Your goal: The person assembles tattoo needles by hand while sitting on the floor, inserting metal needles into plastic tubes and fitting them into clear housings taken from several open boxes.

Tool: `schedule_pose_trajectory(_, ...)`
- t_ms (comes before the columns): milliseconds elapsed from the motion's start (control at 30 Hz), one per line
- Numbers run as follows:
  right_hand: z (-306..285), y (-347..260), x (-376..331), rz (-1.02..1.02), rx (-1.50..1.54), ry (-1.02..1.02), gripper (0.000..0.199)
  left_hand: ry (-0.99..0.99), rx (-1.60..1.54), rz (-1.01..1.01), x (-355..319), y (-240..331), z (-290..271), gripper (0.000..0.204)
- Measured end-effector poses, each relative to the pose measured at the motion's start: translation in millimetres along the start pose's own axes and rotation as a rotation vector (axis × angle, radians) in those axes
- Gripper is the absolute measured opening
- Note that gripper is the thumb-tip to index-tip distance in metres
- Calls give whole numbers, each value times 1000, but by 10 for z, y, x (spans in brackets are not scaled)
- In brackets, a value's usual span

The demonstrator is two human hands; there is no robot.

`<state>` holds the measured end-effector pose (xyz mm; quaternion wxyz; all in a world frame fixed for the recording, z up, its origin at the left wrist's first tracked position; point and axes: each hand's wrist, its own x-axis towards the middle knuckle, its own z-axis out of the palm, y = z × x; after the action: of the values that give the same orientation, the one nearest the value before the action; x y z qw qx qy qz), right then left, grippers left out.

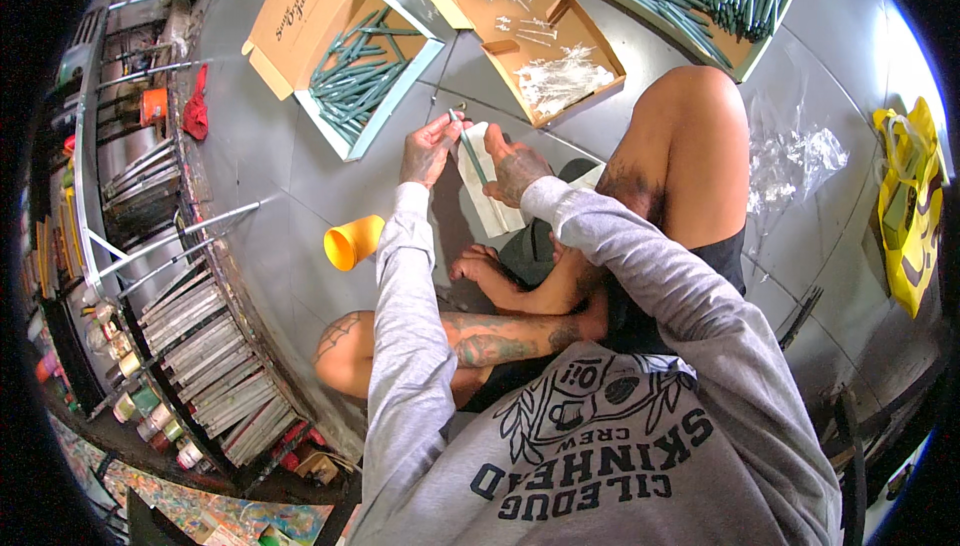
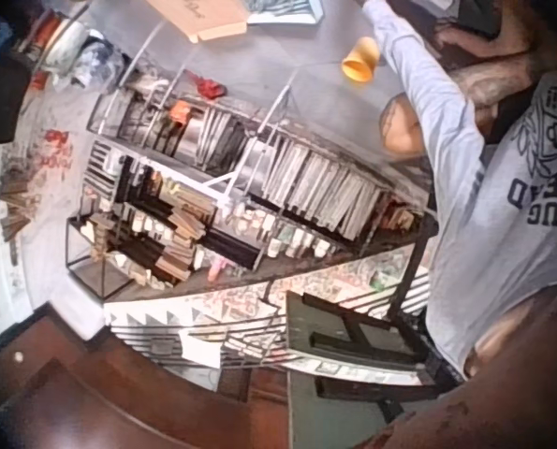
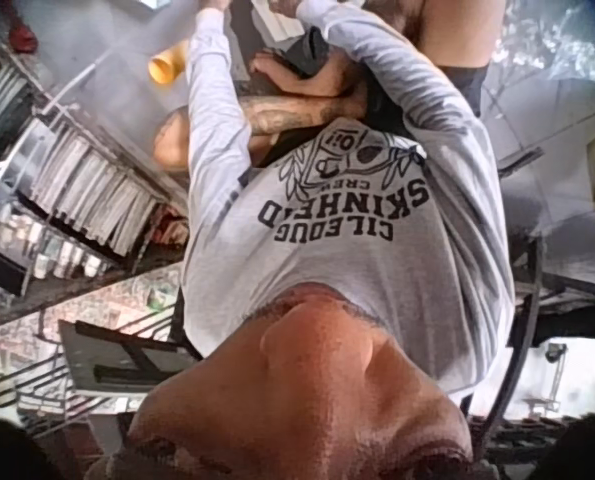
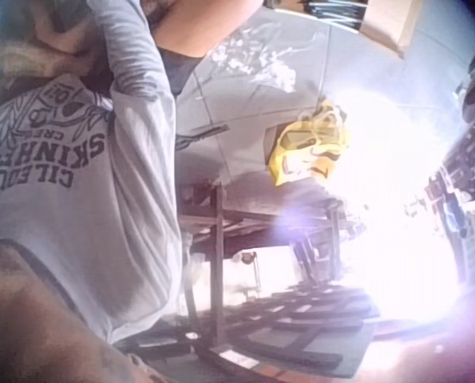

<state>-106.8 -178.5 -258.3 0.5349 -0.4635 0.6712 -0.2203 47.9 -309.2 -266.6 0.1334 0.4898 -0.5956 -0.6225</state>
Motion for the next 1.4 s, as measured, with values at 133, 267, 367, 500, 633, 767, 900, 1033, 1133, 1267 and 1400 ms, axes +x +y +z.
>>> schedule_pose_trajectory(133,-4,43,1,-42,9,4,68,4,15,16,-10,-13,-5,45)
schedule_pose_trajectory(267,18,98,20,-73,-15,18,70,19,-1,39,-37,32,77,50)
schedule_pose_trajectory(367,56,154,27,-125,7,46,70,100,-10,15,-70,97,115,49)
schedule_pose_trajectory(500,105,204,26,-191,29,58,69,170,-212,-114,-117,14,15,45)
schedule_pose_trajectory(633,78,147,28,-184,-18,-3,67,301,-183,-187,-218,-126,-92,38)
schedule_pose_trajectory(767,171,190,162,-478,-59,171,60,462,-100,-84,-313,-341,-195,29)
schedule_pose_trajectory(900,148,-107,-5,-329,-130,14,60,518,-74,-140,-450,-566,-325,29)
schedule_pose_trajectory(1033,105,73,88,-336,-163,20,61,323,-352,-94,-465,-645,-318,28)
schedule_pose_trajectory(1133,133,128,90,-439,-213,85,60,298,-514,-115,-484,-644,-313,30)
schedule_pose_trajectory(1267,251,126,53,-501,-225,92,59,336,-525,-90,-422,-895,-358,34)
schedule_pose_trajectory(1400,226,165,92,-474,-234,117,55,439,-445,-90,-410,-694,-257,44)
